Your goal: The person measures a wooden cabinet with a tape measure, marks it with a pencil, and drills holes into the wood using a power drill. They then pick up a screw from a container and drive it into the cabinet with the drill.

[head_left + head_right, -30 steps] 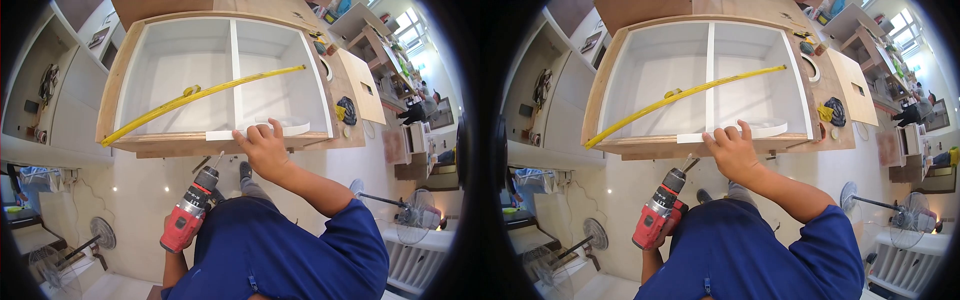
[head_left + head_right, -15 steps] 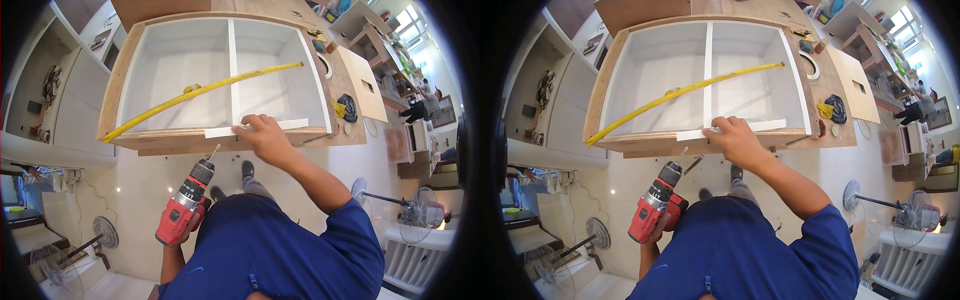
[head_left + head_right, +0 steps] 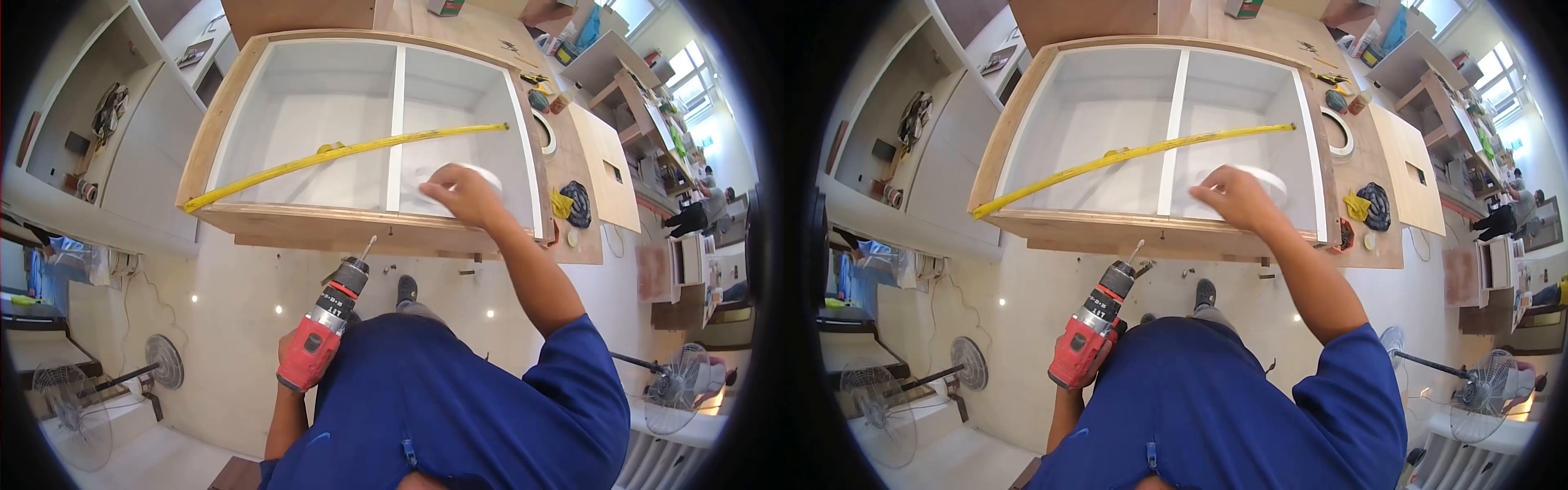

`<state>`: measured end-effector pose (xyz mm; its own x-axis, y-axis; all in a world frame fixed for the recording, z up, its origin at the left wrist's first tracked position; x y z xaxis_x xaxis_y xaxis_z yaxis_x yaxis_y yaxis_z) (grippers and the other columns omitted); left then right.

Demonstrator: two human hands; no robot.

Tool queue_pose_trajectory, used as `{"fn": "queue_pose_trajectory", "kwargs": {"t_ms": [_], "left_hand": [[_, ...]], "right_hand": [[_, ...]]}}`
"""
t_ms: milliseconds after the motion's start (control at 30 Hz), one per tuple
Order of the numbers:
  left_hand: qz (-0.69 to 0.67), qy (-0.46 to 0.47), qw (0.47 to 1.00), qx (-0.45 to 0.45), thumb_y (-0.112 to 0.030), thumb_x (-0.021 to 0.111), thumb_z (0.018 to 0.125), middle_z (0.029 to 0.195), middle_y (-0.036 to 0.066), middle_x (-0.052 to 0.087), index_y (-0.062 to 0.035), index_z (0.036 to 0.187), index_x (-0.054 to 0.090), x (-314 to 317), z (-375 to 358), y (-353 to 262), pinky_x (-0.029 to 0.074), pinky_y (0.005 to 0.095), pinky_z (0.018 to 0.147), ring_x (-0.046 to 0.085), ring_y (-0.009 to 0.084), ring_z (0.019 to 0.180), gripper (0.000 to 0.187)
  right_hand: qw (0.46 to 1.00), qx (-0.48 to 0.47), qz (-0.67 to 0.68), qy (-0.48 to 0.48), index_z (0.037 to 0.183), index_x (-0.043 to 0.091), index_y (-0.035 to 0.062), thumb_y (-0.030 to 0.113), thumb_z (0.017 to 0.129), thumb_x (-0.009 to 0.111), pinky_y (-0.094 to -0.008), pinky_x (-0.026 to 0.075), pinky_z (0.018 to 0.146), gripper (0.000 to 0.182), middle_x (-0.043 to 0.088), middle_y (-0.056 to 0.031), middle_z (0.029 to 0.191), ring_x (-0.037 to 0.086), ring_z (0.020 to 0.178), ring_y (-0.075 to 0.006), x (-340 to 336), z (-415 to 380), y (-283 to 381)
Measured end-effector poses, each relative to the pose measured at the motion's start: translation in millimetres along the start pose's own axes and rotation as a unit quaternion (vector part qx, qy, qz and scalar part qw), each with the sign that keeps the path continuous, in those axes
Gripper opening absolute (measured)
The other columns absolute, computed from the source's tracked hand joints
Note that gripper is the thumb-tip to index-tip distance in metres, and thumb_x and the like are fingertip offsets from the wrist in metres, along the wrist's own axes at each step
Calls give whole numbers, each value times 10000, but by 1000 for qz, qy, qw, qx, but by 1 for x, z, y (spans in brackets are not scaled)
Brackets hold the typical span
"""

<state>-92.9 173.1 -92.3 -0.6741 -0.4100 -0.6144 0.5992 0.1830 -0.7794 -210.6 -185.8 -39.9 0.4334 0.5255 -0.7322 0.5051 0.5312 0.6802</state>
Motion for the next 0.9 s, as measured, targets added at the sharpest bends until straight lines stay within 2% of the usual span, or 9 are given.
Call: {"fn": "queue_pose_trajectory", "kwargs": {"t_ms": [133,367,467,533,600,667,767,867,900], "left_hand": [[2,3,1000,-19,-184,755,841,945,86,740,-96,1012,728,7,1,1,567,401,744,719,296,828,194],[-58,-24,996,-61,-248,786,813,919,94,728,-89,1021,703,6,-18,9,570,400,744,713,309,834,275],[-85,-35,992,-87,-246,789,812,918,83,709,-87,1016,680,5,-29,16,555,356,703,697,288,801,281],[-48,-21,994,-99,-248,795,801,918,99,715,-81,1022,683,6,-31,18,562,385,723,706,306,815,298],[-36,-16,994,-101,-251,795,798,917,109,716,-74,1024,680,8,-37,18,564,400,731,709,318,821,308],[-36,-35,994,-95,-252,792,797,906,113,709,-66,1018,670,6,-39,10,561,401,724,703,324,813,313],[-4,-55,991,-125,-269,797,781,884,116,700,-62,1000,663,9,-40,1,556,408,711,695,335,797,330],[12,-53,981,-188,-257,776,808,968,100,715,-89,1084,676,24,-48,-4,559,371,722,701,309,818,338],[14,-52,976,-211,-247,764,825,1013,92,723,-102,1129,682,28,-48,-2,561,351,729,705,295,831,347]], "right_hand": [[975,112,74,176,914,766,-8,411,827,812,-308,496,694,430,702,-88,790,620,772,-148,57,3,10],[973,93,60,204,926,767,-3,339,863,787,-278,467,702,348,697,-58,807,605,757,-137,54,11,10],[994,-24,102,19,843,731,-11,278,901,743,-287,426,587,295,607,-38,693,533,639,-132,13,28,29],[891,-68,449,16,776,656,-12,185,948,673,-258,337,525,262,521,-20,650,436,583,-96,-12,39,51],[807,-234,541,37,672,489,37,160,1015,500,-274,239,477,364,395,-21,617,305,527,-96,-36,40,107],[770,-248,586,52,648,445,35,140,1001,478,-285,231,472,370,372,-29,607,301,520,-114,-50,38,151],[765,-324,548,101,640,458,24,132,994,478,-293,246,483,370,384,-33,608,321,529,-120,-43,44,184],[910,-330,245,55,666,526,9,117,969,537,-337,411,563,321,551,-38,649,518,589,-164,56,65,124],[929,-306,181,105,674,535,-4,161,989,558,-308,390,572,355,525,-24,617,469,590,-135,72,66,114]]}}
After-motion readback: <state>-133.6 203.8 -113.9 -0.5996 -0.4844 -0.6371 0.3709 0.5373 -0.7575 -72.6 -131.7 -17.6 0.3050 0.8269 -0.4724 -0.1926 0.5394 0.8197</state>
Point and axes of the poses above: each hand's wrist, its own z-axis towards the middle knuckle, its own x-axis out of the palm, y = z × x, the point moved 10 cm from there along z, towards the middle knuckle
